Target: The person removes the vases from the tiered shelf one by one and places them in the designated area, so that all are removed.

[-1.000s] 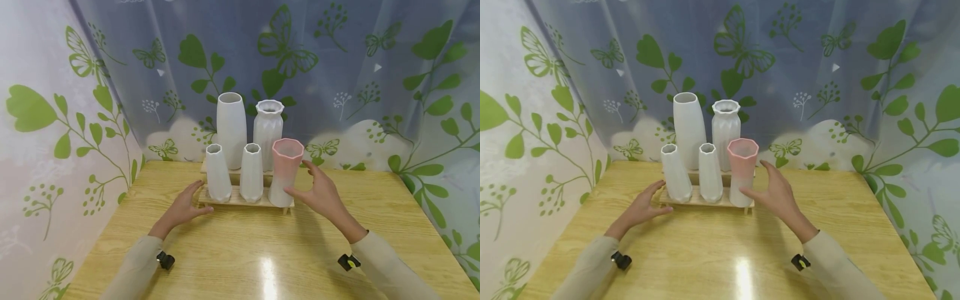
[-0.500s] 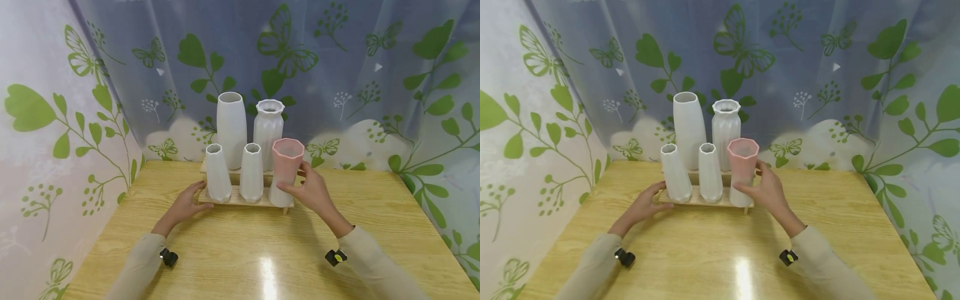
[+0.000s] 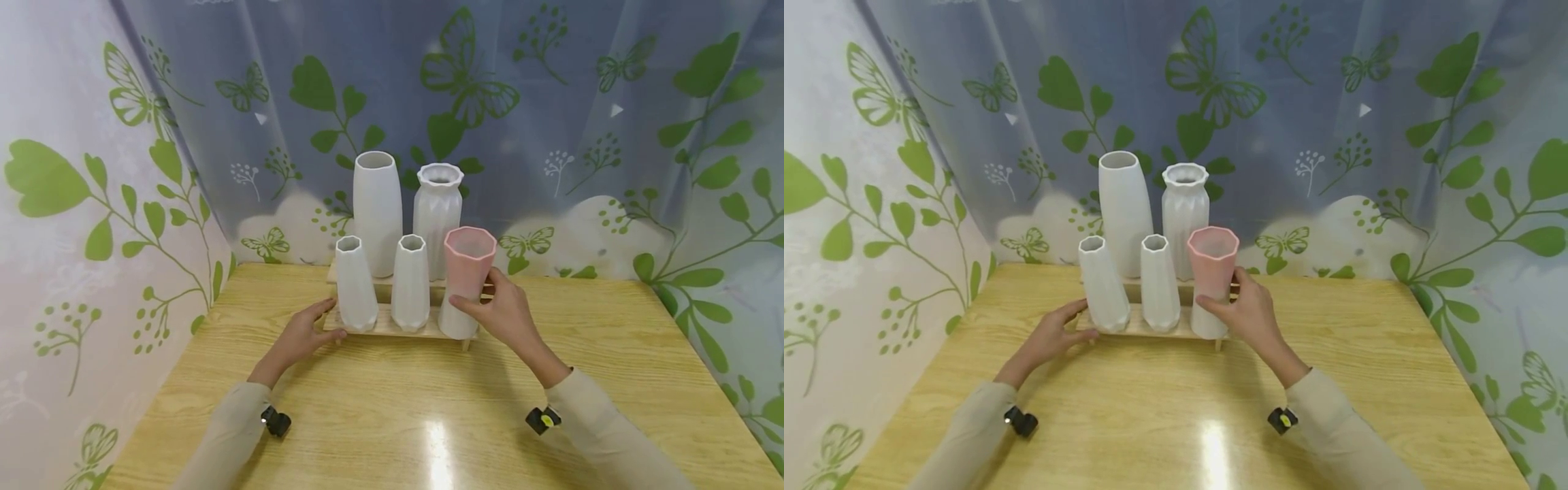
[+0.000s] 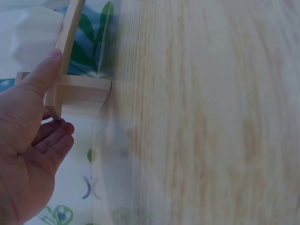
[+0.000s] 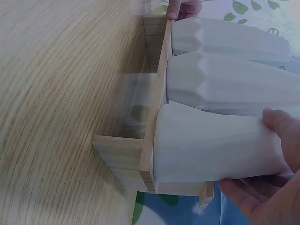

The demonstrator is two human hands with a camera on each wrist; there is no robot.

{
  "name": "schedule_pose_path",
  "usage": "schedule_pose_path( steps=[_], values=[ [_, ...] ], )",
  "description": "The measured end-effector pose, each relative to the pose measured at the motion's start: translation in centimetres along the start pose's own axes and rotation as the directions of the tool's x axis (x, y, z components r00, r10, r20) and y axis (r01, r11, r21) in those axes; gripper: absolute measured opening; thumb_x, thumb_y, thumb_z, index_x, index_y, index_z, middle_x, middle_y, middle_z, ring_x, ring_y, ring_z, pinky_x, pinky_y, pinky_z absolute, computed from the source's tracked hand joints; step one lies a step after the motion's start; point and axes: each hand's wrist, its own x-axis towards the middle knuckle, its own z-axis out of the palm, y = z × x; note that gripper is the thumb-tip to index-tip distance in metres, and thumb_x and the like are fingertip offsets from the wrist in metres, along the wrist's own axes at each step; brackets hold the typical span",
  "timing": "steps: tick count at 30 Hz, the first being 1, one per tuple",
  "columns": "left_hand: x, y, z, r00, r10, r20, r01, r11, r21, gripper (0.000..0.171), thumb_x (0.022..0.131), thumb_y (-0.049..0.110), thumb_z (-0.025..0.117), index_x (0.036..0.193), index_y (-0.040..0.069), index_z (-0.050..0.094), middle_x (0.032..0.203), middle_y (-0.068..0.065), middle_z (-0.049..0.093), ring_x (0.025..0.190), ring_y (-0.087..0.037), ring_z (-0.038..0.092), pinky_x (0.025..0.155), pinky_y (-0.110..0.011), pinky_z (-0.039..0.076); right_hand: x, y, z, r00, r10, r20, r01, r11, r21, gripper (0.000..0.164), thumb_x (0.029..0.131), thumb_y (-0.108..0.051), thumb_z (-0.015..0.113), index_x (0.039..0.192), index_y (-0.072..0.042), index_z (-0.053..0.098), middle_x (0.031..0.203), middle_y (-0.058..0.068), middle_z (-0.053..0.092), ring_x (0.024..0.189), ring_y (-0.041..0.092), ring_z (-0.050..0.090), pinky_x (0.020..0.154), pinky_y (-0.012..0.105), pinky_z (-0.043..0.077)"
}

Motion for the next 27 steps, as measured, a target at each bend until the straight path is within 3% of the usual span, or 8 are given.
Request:
schedule_pose_path(
  steps=[14,27],
  values=[
    [0.1,-0.1,-0.1,1.000,-0.003,-0.005,0.003,1.000,-0.021,0.082,0.089,0.038,0.080,0.153,0.001,0.045,0.157,-0.022,0.043,0.143,-0.044,0.042,0.114,-0.059,0.043,-0.1,-0.1,-0.6,1.000,-0.015,-0.009,0.015,1.000,-0.015,0.069,0.080,-0.042,0.089,0.132,-0.005,0.060,0.118,0.018,0.071,0.103,0.034,0.071,0.081,0.047,0.065],
    [0.1,0.0,0.0,1.000,0.010,-0.011,-0.010,0.999,-0.037,0.083,0.089,0.037,0.080,0.153,-0.002,0.044,0.156,-0.024,0.043,0.142,-0.044,0.043,0.113,-0.057,0.045,-1.1,0.5,-3.6,0.997,-0.035,-0.070,0.029,0.996,-0.081,0.066,0.082,-0.046,0.086,0.128,-0.004,0.063,0.116,0.020,0.072,0.102,0.036,0.073,0.079,0.050,0.065]
  ],
)
